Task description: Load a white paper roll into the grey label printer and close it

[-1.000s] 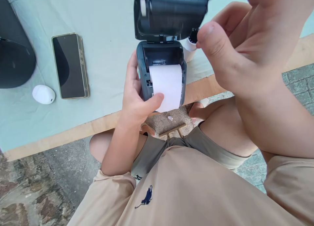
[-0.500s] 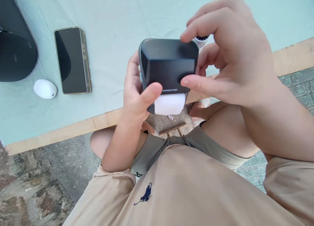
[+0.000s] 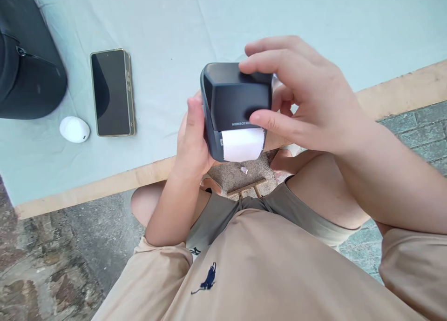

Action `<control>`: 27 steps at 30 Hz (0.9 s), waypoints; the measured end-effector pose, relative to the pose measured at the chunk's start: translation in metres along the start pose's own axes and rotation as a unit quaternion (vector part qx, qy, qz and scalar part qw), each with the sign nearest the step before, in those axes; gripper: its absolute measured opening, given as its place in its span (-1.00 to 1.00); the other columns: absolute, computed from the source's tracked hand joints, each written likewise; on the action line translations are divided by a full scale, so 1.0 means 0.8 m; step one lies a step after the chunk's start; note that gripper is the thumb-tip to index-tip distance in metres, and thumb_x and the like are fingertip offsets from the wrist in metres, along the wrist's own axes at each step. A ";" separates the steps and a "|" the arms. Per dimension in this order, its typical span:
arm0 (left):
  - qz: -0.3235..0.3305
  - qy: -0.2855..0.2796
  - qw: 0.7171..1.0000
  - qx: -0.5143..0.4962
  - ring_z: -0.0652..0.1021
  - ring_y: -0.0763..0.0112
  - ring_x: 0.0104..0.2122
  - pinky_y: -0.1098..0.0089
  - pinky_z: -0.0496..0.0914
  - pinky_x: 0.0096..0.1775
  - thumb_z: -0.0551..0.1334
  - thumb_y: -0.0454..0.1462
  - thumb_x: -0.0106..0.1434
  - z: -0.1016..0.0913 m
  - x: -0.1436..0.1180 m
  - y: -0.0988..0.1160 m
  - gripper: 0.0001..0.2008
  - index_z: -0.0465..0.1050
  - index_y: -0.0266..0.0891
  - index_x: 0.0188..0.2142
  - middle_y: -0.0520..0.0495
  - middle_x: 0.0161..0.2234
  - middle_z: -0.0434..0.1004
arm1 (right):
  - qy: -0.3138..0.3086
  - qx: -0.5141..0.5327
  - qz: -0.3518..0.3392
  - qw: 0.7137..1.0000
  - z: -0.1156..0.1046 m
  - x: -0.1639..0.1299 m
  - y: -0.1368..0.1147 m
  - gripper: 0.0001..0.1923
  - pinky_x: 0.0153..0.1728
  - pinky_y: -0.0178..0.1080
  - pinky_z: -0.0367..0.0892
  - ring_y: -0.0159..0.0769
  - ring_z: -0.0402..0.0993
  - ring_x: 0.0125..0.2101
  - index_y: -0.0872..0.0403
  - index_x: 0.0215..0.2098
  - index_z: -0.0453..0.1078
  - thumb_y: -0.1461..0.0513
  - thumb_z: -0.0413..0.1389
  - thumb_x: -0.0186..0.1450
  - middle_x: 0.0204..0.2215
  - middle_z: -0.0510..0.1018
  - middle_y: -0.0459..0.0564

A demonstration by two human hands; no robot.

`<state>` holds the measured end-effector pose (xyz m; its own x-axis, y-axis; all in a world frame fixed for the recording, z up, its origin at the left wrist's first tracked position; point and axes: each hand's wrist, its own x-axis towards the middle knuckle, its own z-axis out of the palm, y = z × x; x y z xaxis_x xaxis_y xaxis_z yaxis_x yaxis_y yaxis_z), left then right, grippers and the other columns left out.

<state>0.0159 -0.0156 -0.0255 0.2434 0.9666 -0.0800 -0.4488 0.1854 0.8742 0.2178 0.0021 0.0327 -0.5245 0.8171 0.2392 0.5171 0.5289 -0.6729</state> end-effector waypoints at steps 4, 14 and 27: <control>0.024 0.041 0.999 -0.005 0.55 0.01 0.13 -0.03 0.46 0.22 0.16 0.12 0.42 0.004 0.000 0.001 -0.60 0.60 -0.07 -0.10 -0.01 -0.10 0.68 | 0.006 -0.020 -0.008 1.000 -0.004 -0.002 0.000 -0.53 -0.08 -0.33 0.59 -0.36 0.38 0.29 0.03 0.20 0.31 -0.01 0.05 0.43 0.25 0.41 0.05; 0.034 0.062 0.997 -0.023 0.60 0.22 -0.07 0.21 0.49 0.12 0.07 -0.06 0.53 0.017 -0.006 0.012 -0.62 0.61 -0.18 -0.13 -0.06 -0.11 0.65 | -0.040 -0.032 -0.017 0.999 -0.005 0.001 -0.005 -0.42 0.27 -0.24 0.55 -0.36 0.26 0.40 -0.05 0.28 0.21 -0.06 0.10 0.38 0.33 0.34 -0.09; -0.006 0.029 0.999 -0.044 0.45 0.03 0.32 0.14 0.44 0.28 0.28 -0.10 0.36 0.012 -0.008 0.013 -0.70 0.51 -0.17 0.01 -0.10 -0.08 0.66 | 0.238 -0.104 0.050 0.964 -0.002 -0.004 -0.021 -0.65 -0.37 -0.31 0.28 -0.61 0.30 -0.43 0.06 -0.12 0.46 -0.04 0.08 0.42 -0.20 0.44 -0.05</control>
<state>0.0176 -0.0217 -0.0110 0.1997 0.9724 -0.1203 -0.5209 0.2093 0.8275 0.2120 -0.0089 0.0445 -0.1208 0.8534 0.5072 0.6998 0.4355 -0.5662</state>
